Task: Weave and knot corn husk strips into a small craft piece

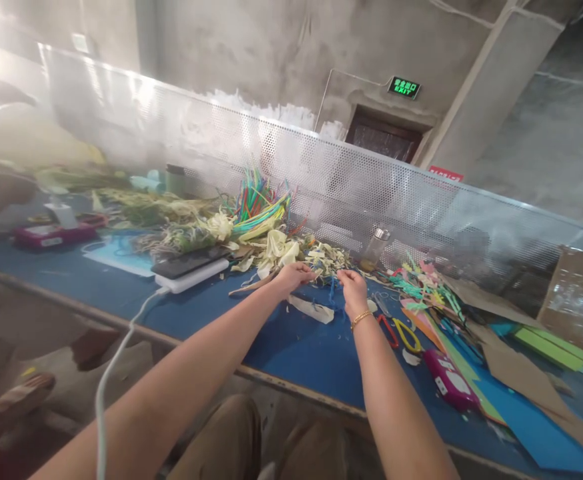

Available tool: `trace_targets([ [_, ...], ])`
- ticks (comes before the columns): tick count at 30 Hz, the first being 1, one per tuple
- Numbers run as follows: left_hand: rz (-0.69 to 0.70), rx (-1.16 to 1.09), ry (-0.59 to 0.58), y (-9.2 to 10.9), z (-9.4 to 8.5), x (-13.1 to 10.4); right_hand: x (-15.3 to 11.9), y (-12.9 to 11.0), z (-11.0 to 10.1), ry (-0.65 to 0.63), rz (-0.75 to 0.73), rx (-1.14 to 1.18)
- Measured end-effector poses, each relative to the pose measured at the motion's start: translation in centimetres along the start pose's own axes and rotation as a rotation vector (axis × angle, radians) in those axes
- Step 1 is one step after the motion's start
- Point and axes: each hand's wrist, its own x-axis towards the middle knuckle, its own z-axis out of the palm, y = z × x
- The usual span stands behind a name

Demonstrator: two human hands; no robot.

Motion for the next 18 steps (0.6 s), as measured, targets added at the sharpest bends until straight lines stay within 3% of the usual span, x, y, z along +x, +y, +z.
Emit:
trace_targets([
  [7,0.015,0.032,-0.075,-0.3,0.0,0.0,-1.1,0.1,1.4,-0.346,0.009,0.025],
  [13,0.016,0.108,-0.127,-0.3,-0.1,-0.1,-1.1,0.7,2.0,-0.335,0.005,-0.01],
  [18,0.035,0.077,-0.1,0.1,-0.4,-0.1,-1.0,0.5,1.7,-0.319,0.048,-0.055],
])
